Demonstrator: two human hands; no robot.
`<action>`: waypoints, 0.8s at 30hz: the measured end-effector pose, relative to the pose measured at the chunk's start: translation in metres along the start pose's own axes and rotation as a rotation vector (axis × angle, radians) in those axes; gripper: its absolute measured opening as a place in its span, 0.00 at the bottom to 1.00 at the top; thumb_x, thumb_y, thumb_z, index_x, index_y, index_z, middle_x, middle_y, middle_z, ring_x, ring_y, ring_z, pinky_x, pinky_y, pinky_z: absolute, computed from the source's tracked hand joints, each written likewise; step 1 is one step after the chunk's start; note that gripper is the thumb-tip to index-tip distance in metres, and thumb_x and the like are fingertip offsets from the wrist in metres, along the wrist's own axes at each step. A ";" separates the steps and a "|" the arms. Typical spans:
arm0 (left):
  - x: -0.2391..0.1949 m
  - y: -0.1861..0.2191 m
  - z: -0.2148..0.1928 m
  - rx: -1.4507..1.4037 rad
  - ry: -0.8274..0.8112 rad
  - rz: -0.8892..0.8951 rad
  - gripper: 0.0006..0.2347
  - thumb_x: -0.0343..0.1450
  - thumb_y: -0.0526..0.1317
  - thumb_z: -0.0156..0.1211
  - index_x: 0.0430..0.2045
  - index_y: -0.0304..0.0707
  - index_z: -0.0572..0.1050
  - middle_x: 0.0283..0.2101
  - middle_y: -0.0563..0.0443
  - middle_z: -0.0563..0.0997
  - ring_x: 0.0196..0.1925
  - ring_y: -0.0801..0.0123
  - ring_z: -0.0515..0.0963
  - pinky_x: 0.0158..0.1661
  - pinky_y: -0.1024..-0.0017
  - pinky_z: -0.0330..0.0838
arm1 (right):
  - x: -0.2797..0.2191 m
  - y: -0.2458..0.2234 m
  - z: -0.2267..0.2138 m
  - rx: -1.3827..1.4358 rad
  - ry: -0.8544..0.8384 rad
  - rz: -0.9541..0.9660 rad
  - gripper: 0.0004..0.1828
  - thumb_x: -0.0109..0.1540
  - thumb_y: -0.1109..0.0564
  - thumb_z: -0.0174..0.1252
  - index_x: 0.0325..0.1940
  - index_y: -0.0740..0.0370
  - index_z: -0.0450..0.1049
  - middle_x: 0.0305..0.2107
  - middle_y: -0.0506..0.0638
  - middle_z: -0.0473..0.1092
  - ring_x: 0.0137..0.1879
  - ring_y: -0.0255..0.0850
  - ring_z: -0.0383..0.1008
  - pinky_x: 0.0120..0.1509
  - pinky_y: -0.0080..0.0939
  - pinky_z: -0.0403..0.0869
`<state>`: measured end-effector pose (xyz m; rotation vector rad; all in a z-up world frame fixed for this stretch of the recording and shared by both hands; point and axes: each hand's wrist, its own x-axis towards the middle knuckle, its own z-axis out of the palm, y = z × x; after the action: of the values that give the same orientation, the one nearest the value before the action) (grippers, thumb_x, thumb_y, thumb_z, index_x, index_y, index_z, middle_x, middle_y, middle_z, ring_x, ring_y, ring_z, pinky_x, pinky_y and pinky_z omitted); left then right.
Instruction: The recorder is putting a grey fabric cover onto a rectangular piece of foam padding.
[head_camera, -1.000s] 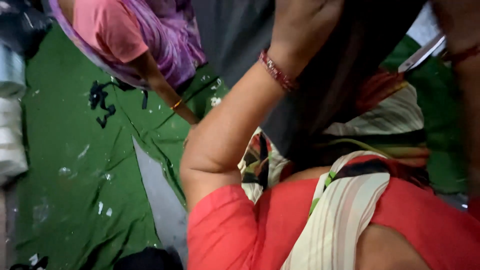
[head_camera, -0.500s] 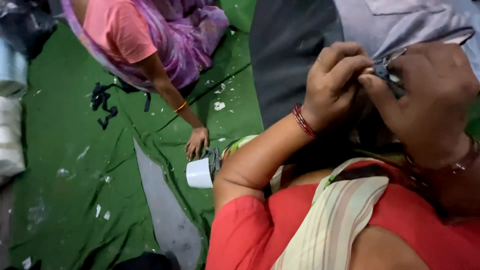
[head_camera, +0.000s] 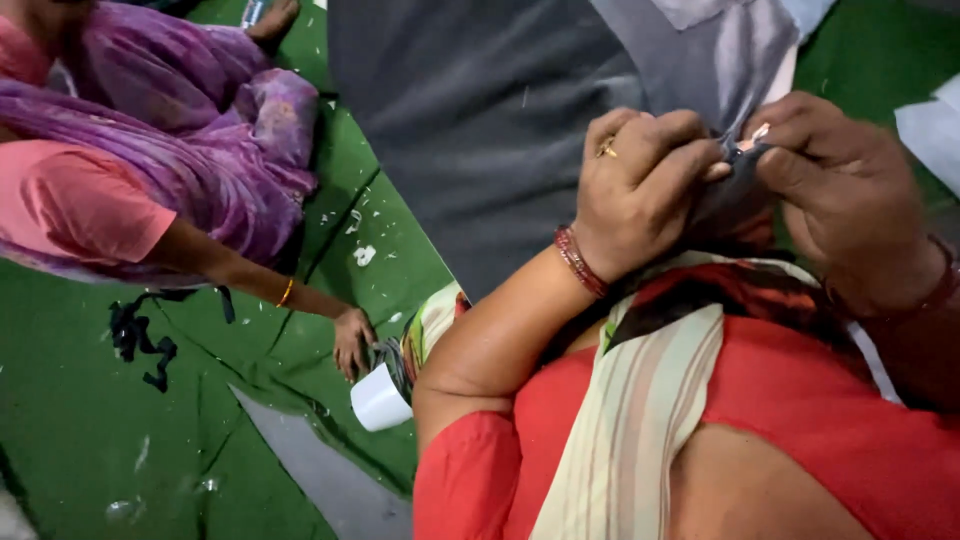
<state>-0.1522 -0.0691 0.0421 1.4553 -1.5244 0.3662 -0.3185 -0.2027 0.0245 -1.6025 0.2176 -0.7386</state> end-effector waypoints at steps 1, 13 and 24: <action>0.001 0.003 -0.003 0.018 -0.023 0.034 0.08 0.72 0.38 0.68 0.42 0.41 0.77 0.49 0.53 0.76 0.49 0.62 0.77 0.54 0.63 0.68 | -0.003 0.002 -0.004 0.217 -0.031 0.064 0.03 0.69 0.68 0.54 0.47 0.68 0.72 0.48 0.49 0.68 0.55 0.37 0.70 0.64 0.34 0.70; -0.011 0.021 0.015 -0.010 -0.055 0.047 0.07 0.72 0.39 0.68 0.41 0.44 0.78 0.48 0.56 0.76 0.45 0.64 0.77 0.55 0.65 0.67 | -0.028 -0.018 -0.013 -0.182 0.024 -0.054 0.03 0.69 0.65 0.56 0.45 0.69 0.70 0.50 0.52 0.69 0.53 0.36 0.71 0.59 0.33 0.71; -0.019 0.028 0.026 0.021 -0.053 0.054 0.08 0.72 0.40 0.66 0.42 0.42 0.77 0.49 0.54 0.76 0.48 0.61 0.77 0.55 0.63 0.67 | -0.017 -0.062 -0.010 -0.623 -0.034 -0.213 0.10 0.65 0.64 0.67 0.46 0.70 0.73 0.45 0.59 0.73 0.51 0.48 0.75 0.56 0.40 0.73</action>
<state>-0.1915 -0.0705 0.0257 1.4525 -1.6093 0.3795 -0.3548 -0.1899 0.0776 -2.2540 0.2718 -0.8552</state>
